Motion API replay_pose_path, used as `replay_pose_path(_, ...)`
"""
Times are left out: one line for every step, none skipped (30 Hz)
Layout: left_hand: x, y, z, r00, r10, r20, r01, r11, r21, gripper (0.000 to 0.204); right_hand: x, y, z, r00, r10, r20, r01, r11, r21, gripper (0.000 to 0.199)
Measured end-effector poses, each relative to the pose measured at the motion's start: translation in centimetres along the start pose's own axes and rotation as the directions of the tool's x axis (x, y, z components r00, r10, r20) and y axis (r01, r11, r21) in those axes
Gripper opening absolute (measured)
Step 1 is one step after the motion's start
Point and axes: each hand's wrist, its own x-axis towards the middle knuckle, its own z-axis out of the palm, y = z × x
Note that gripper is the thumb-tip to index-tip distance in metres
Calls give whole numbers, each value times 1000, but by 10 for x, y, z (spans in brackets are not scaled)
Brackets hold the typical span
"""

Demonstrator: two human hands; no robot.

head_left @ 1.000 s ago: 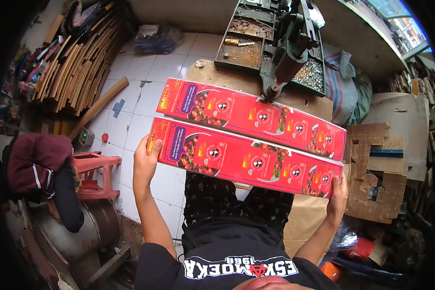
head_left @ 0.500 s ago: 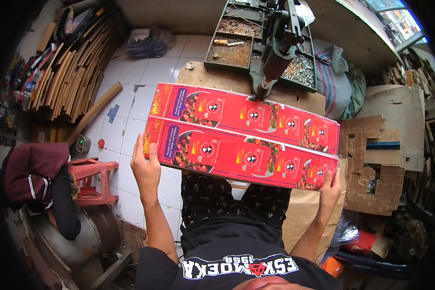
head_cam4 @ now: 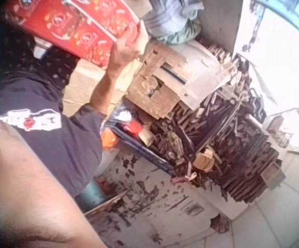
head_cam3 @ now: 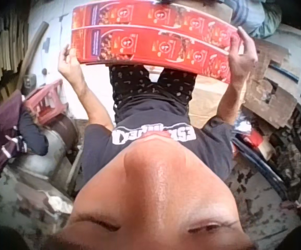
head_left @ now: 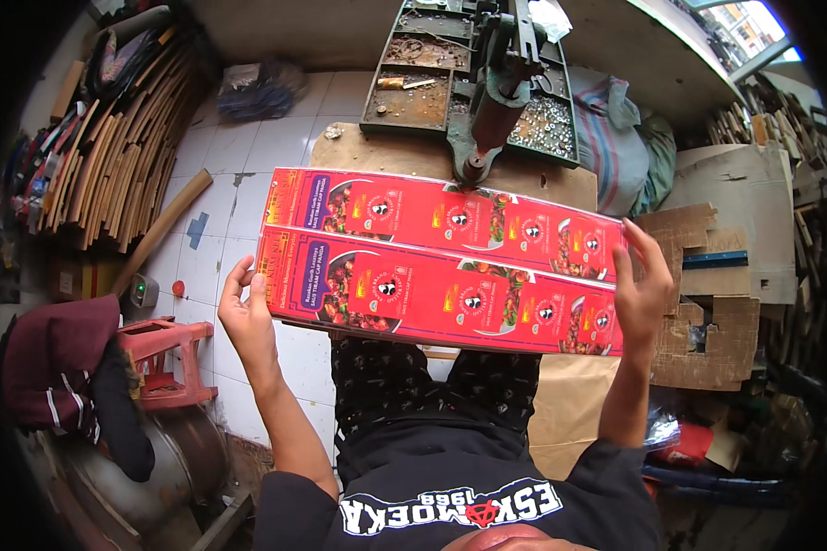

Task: The person uses a manual press to punch and set metal eyelets into a long rectangular grey plastic sheet. The sheet is positioned over a colorful cardboard box and the press is operated repeatedly to apply several eyelets along the edge of the sheet.

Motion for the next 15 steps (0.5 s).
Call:
replay_pose_path(2, -2, -1, 1000, -1, -19, 1, 1000, 20, 31, 26, -5, 10, 989, -103, 105, 102, 995, 21, 26)
replay_pose_path(4, -1, 0, 1000, -13, -4, 13, 1000, 11, 32, 50, -4, 24, 968, -211, 140, 212, 977, 6, 22)
replay_pose_path(5, 0, 1, 1000, -24, 10, 24, 1000, -3, 32, 76, 3, 38, 932, -318, 176, 324, 946, -9, 17)
replay_pose_path(5, 1, 2, 999, -35, 21, 35, 999, -11, 33, 101, 18, 54, 914, -334, 229, 356, 932, -62, 15)
replay_pose_path(4, 1, 5, 999, -37, 25, 37, 999, -14, 33, 122, 36, 71, 895, -342, 285, 387, 915, -116, 12)
replay_pose_path(4, 2, 4, 999, -35, 13, 35, 999, -6, 33, 140, 47, 92, 882, -341, 325, 395, 911, -117, 12)
replay_pose_path(6, 1, 8, 999, -36, 11, 36, 999, -12, 33, 158, 57, 104, 870, -334, 363, 404, 905, -135, 12)
replay_pose_path(6, 0, 10, 999, -44, 19, 45, 999, -14, 33, 170, 64, 113, 848, -346, 402, 436, 886, -156, 13)
replay_pose_path(6, 1, 8, 998, -53, 19, 53, 999, -5, 33, 181, 69, 125, 821, -360, 442, 469, 868, -163, 13)
replay_pose_path(6, 0, 6, 998, -63, 21, 63, 998, 1, 33, 187, 68, 132, 793, -370, 484, 501, 848, -172, 14)
replay_pose_path(7, -1, 6, 998, -59, 21, 59, 998, 6, 33, 192, 69, 135, 758, -377, 532, 539, 821, -186, 13)
replay_pose_path(7, -2, 7, 998, -54, 24, 54, 998, 10, 33, 197, 70, 136, 722, -378, 579, 576, 792, -201, 12)
replay_pose_path(6, -4, 5, 998, -53, 23, 53, 998, 22, 32, 197, 67, 139, 681, -378, 627, 612, 764, -204, 12)
replay_pose_path(6, -4, 4, 999, -44, 17, 44, 999, 13, 32, 197, 64, 140, 659, -413, 629, 645, 740, -189, 11)
replay_pose_path(7, -3, 5, 999, -35, 12, 35, 999, 2, 32, 196, 63, 139, 681, -428, 594, 634, 750, -188, 11)
